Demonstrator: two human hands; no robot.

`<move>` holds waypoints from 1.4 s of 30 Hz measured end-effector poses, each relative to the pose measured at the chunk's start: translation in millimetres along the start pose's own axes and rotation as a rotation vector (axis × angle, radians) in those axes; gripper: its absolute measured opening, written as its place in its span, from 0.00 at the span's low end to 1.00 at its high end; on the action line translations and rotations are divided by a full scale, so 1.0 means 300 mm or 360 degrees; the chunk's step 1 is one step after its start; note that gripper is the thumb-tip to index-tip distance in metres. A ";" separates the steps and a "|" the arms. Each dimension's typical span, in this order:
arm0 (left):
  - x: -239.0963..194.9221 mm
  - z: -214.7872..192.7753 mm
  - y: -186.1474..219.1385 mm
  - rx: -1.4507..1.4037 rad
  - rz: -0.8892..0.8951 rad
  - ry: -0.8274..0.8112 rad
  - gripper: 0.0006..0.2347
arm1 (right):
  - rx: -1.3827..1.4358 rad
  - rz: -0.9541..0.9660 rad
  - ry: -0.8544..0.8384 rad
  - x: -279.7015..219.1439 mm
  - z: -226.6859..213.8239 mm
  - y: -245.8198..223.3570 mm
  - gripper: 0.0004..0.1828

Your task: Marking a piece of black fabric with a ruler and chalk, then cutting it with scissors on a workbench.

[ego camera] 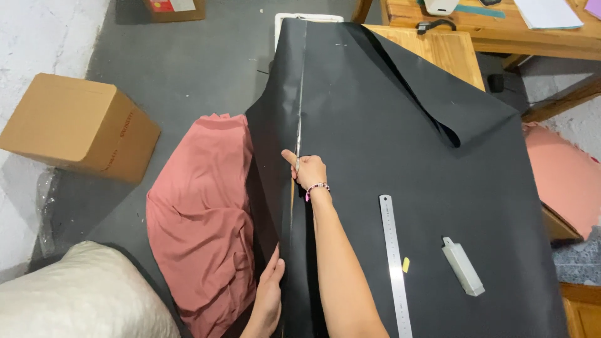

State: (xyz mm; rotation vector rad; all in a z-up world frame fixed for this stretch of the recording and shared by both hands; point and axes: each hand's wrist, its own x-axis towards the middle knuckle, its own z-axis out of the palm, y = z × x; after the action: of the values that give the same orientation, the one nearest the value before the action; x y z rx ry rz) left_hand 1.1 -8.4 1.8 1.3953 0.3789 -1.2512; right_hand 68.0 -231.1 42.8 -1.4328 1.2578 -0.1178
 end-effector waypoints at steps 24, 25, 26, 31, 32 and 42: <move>-0.025 0.002 -0.106 0.0703 0.0302 0.0151 0.26 | -0.0463 -0.0196 0.0439 -0.386 -0.618 0.556 0.26; -0.035 -0.002 -0.117 0.0697 0.0301 0.0159 0.26 | -0.0466 -0.0200 0.0429 -0.404 -0.618 0.554 0.26; -0.046 -0.008 -0.131 0.0729 0.0290 0.0156 0.27 | -0.0491 -0.0178 0.0428 -0.425 -0.617 0.554 0.26; -0.072 -0.082 -0.268 0.0686 0.0440 0.0024 0.27 | -0.0458 -0.0116 0.0399 -0.526 -0.634 0.625 0.27; -0.101 -0.083 -0.284 0.0675 0.0348 0.0090 0.29 | -0.0459 -0.0091 0.0398 -0.552 -0.642 0.635 0.26; -0.253 -0.187 -0.424 0.0136 -0.0081 -0.0091 0.30 | -0.0282 -0.0122 0.0349 -0.726 -0.630 0.739 0.20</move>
State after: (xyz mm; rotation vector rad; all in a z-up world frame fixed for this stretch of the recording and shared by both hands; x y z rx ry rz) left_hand -105.2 107.9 -14.5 1.4264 0.3265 -1.3595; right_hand -284.8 -144.1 57.8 -1.6564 1.4198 -0.2248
